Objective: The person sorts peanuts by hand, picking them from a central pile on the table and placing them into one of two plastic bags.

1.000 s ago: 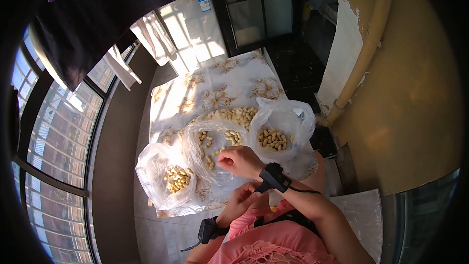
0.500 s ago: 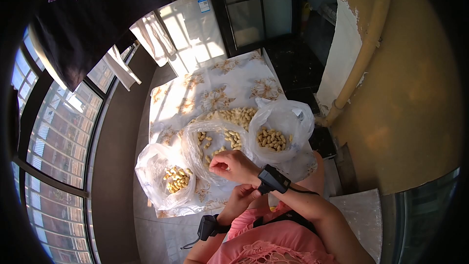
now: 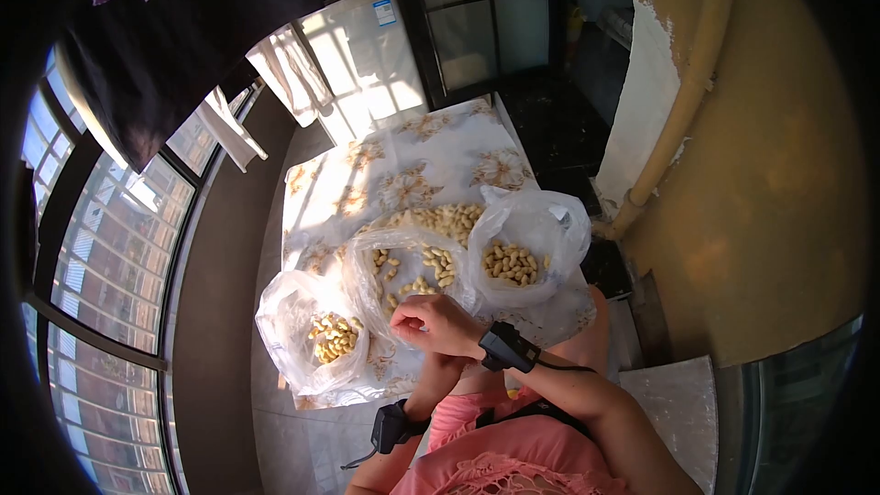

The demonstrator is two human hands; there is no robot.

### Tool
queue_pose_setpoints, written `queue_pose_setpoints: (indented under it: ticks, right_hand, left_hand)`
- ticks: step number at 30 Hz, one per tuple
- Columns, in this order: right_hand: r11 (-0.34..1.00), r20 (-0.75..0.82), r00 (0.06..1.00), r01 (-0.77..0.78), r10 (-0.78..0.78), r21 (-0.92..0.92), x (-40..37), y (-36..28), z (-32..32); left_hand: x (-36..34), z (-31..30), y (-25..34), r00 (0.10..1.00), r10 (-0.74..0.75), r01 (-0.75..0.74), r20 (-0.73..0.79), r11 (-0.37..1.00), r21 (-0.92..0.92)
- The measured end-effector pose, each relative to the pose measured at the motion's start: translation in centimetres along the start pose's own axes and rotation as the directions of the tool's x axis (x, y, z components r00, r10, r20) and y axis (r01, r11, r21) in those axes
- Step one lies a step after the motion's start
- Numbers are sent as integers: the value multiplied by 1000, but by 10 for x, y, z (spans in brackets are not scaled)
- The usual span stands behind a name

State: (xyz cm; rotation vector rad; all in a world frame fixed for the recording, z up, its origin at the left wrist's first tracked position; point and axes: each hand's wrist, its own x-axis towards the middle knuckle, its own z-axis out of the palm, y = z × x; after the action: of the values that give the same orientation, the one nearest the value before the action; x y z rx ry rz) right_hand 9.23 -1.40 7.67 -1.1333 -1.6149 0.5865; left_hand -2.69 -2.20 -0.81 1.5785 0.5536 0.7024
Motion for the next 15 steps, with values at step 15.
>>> queue_pose_setpoints:
  ticks: [15]
  right_hand:
    - [979, -291, 957, -70, 11, -193, -6, 24, -4]
  left_hand:
    - [72, -50, 62, 874, 248, -88, -417, 926, 366]
